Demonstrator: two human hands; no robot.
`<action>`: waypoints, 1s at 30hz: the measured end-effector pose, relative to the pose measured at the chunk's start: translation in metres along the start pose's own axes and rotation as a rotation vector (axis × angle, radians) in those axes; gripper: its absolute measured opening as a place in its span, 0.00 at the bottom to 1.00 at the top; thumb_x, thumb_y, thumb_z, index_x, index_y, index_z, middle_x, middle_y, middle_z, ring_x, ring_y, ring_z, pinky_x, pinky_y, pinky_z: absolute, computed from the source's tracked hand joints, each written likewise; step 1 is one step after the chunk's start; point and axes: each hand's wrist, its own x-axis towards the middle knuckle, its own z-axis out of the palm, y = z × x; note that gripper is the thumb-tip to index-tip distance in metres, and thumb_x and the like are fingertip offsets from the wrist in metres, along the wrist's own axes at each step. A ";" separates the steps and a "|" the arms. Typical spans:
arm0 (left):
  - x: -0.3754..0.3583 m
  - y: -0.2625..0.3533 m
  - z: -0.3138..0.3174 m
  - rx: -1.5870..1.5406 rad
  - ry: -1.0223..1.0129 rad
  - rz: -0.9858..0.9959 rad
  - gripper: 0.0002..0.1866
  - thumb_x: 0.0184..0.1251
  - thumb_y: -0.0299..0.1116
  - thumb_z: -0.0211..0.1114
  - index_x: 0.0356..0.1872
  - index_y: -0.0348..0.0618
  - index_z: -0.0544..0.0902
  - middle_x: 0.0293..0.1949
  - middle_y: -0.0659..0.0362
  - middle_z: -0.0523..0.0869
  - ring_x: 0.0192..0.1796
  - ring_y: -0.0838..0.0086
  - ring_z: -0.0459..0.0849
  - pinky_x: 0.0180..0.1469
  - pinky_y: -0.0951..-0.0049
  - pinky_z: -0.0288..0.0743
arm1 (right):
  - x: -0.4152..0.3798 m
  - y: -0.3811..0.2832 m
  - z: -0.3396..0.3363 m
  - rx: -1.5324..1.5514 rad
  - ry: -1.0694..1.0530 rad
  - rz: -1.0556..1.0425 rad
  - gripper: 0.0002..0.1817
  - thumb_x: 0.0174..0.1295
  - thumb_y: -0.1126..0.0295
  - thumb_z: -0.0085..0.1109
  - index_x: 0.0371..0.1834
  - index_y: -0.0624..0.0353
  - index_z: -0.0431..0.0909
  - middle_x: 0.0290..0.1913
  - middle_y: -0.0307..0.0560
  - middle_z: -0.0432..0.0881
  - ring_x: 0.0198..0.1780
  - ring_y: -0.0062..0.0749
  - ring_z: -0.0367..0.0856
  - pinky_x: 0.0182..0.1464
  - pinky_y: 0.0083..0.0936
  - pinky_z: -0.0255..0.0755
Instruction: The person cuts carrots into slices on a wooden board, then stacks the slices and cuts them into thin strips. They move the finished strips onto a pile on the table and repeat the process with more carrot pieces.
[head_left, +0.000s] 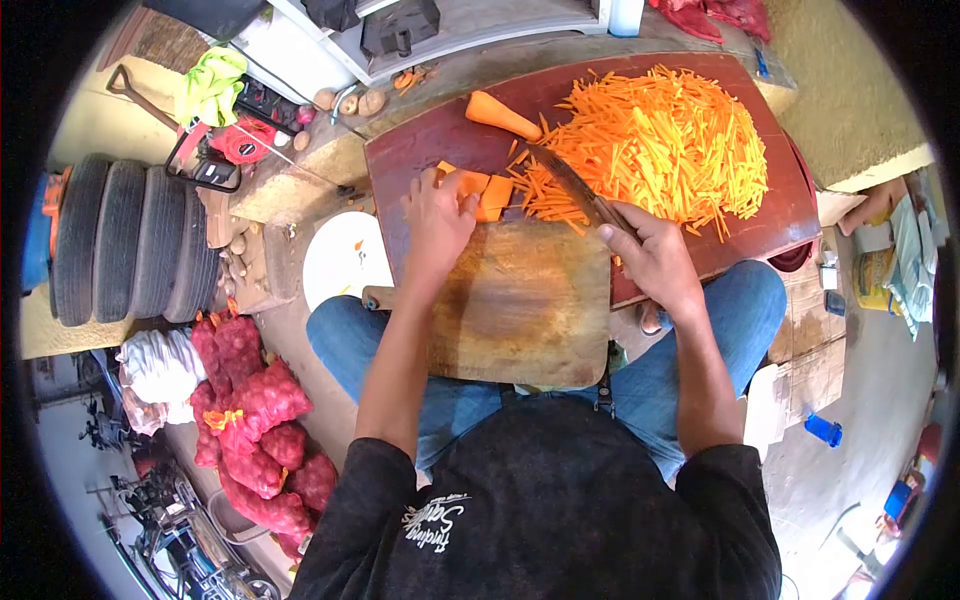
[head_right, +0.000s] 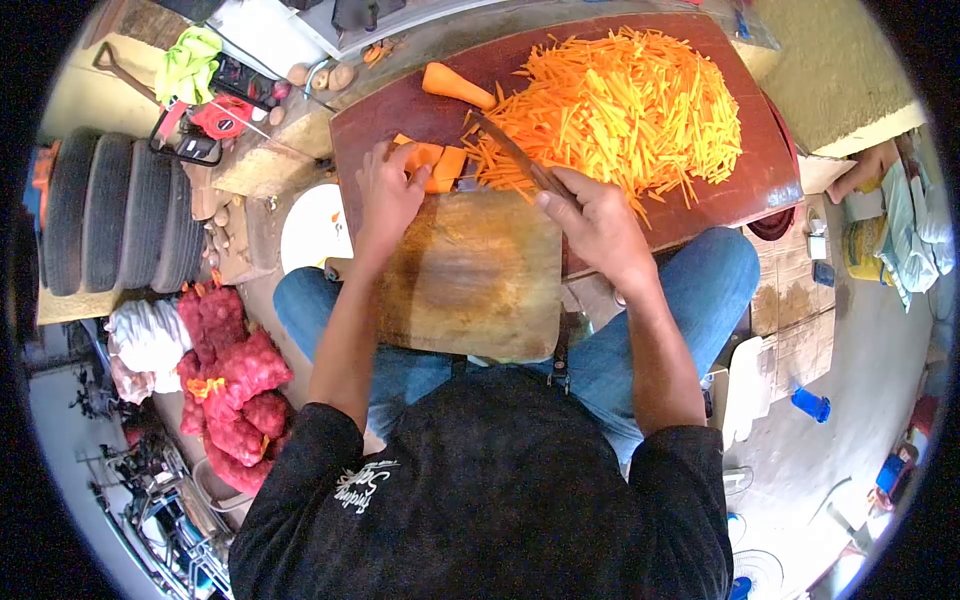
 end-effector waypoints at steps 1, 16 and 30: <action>-0.001 0.005 -0.001 0.007 -0.003 0.012 0.23 0.68 0.39 0.82 0.63 0.47 0.94 0.62 0.46 0.88 0.69 0.48 0.83 0.68 0.43 0.74 | 0.002 0.005 -0.001 0.019 0.026 -0.043 0.21 0.83 0.67 0.71 0.73 0.66 0.87 0.36 0.38 0.87 0.36 0.17 0.78 0.40 0.25 0.78; 0.010 0.030 -0.004 0.053 -0.101 -0.017 0.32 0.63 0.46 0.86 0.68 0.48 0.92 0.71 0.40 0.86 0.73 0.42 0.81 0.72 0.42 0.79 | 0.004 0.010 -0.019 0.004 0.124 -0.037 0.20 0.80 0.65 0.73 0.65 0.69 0.88 0.36 0.50 0.87 0.39 0.24 0.81 0.46 0.33 0.81; 0.016 -0.005 0.026 -0.357 0.031 -0.059 0.16 0.60 0.23 0.85 0.50 0.33 0.95 0.51 0.41 0.92 0.50 0.49 0.92 0.52 0.53 0.86 | 0.000 -0.001 -0.010 -0.058 0.002 -0.072 0.21 0.79 0.66 0.73 0.68 0.69 0.87 0.35 0.52 0.88 0.39 0.24 0.82 0.46 0.33 0.82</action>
